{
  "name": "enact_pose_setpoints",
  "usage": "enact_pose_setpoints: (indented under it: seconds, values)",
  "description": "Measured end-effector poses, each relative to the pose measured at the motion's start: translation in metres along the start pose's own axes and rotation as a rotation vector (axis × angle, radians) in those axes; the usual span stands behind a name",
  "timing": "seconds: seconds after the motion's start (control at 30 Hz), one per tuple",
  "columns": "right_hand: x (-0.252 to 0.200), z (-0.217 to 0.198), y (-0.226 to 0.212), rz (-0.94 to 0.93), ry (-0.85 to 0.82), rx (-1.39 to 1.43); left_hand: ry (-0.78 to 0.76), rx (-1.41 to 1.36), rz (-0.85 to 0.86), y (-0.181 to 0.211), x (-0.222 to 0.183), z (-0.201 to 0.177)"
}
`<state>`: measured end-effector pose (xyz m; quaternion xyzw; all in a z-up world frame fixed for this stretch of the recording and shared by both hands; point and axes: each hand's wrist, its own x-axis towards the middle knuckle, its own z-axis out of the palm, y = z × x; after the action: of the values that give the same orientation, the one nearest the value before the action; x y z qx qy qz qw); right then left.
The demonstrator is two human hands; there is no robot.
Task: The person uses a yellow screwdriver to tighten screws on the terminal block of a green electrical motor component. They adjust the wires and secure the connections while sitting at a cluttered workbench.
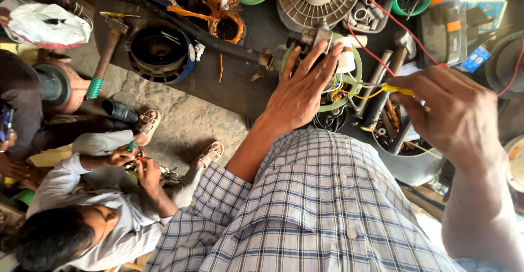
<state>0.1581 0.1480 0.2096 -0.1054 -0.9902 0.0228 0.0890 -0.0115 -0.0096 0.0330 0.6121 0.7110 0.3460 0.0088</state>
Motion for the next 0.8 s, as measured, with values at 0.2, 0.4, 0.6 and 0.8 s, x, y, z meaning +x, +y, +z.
enact_pose_setpoints:
  seconds: [0.2, 0.4, 0.6, 0.8]
  values:
    - [-0.026, 0.003, -0.017, 0.061, -0.038, 0.136, -0.014, 0.000, 0.015, -0.002, 0.002, -0.004]
    - [-0.006, 0.025, -0.035, -0.057, -0.057, 0.068, -0.003, 0.012, 0.018, 0.000, 0.001, -0.005]
    - [0.014, 0.023, -0.035, -0.098, -0.086, -0.119, 0.023, 0.020, 0.015, -0.001, 0.001, 0.000]
    - [0.025, 0.024, -0.031, -0.134, -0.175, -0.176, 0.017, 0.025, 0.012, 0.000, 0.001, 0.002]
